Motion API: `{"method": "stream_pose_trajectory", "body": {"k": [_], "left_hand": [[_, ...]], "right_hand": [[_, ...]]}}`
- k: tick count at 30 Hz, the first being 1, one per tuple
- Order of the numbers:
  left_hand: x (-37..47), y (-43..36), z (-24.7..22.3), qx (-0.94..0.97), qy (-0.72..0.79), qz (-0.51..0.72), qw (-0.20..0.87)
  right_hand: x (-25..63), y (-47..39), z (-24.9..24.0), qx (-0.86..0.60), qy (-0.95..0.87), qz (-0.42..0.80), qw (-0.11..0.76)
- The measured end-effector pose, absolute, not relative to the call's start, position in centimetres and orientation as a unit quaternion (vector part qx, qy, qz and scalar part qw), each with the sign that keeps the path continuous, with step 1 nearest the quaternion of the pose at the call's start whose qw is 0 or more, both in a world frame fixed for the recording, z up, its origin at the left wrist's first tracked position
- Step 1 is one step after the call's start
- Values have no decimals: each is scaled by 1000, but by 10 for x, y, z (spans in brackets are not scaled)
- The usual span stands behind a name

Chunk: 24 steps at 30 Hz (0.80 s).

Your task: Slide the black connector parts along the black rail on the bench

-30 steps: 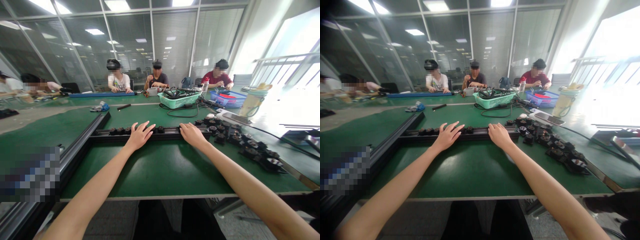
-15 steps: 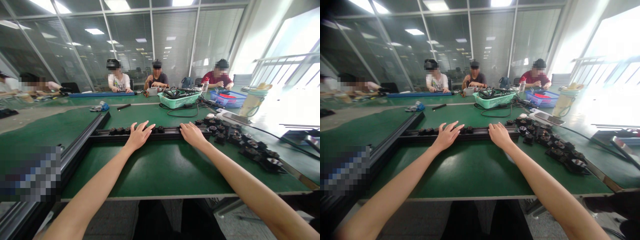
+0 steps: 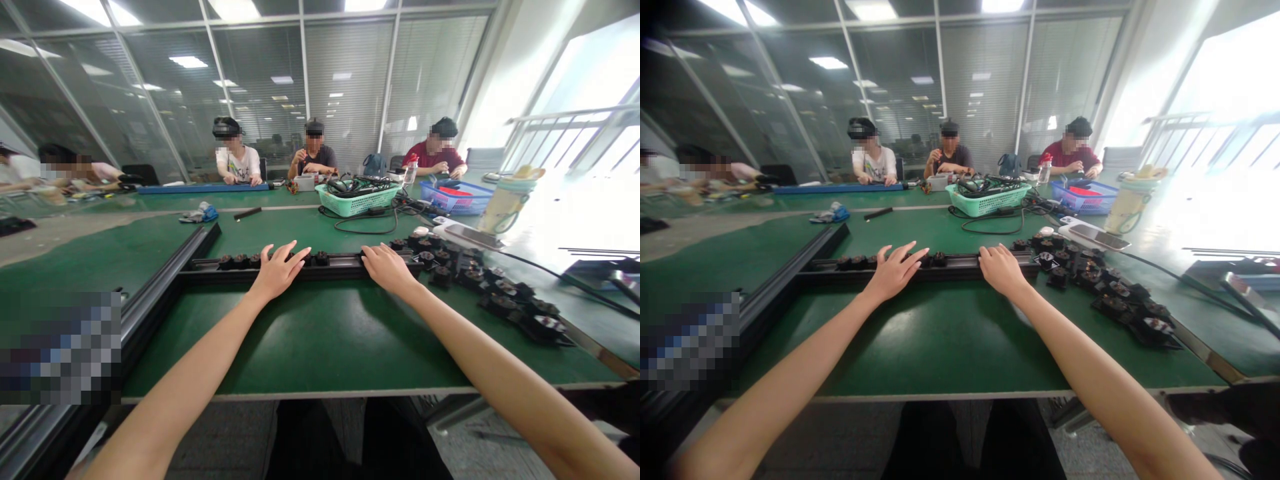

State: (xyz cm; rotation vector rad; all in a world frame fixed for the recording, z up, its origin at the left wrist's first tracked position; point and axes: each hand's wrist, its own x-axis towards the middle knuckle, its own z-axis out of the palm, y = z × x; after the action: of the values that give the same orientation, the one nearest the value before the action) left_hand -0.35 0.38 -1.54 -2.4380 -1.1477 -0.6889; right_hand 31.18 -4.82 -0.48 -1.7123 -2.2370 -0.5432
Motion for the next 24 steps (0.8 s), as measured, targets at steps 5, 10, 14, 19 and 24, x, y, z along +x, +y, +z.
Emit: {"method": "stream_pose_trajectory", "body": {"k": [5, 10, 14, 19, 24], "left_hand": [[-3, 4, -16, -862, -407, -249, 172], [-3, 3, -14, -861, -408, -248, 176], [-4, 3, -14, -859, -411, -246, 181], [-4, 3, -14, -860, -412, -245, 175], [-3, 3, -15, -860, -411, -247, 175]], "right_hand": [[313, -48, -5, -594, -772, -177, 144], [313, -47, -6, -602, -765, -182, 137], [314, -46, -7, -603, -763, -187, 138], [315, -44, -9, -606, -761, -186, 137], [315, -46, -7, -602, -763, -185, 146]]}}
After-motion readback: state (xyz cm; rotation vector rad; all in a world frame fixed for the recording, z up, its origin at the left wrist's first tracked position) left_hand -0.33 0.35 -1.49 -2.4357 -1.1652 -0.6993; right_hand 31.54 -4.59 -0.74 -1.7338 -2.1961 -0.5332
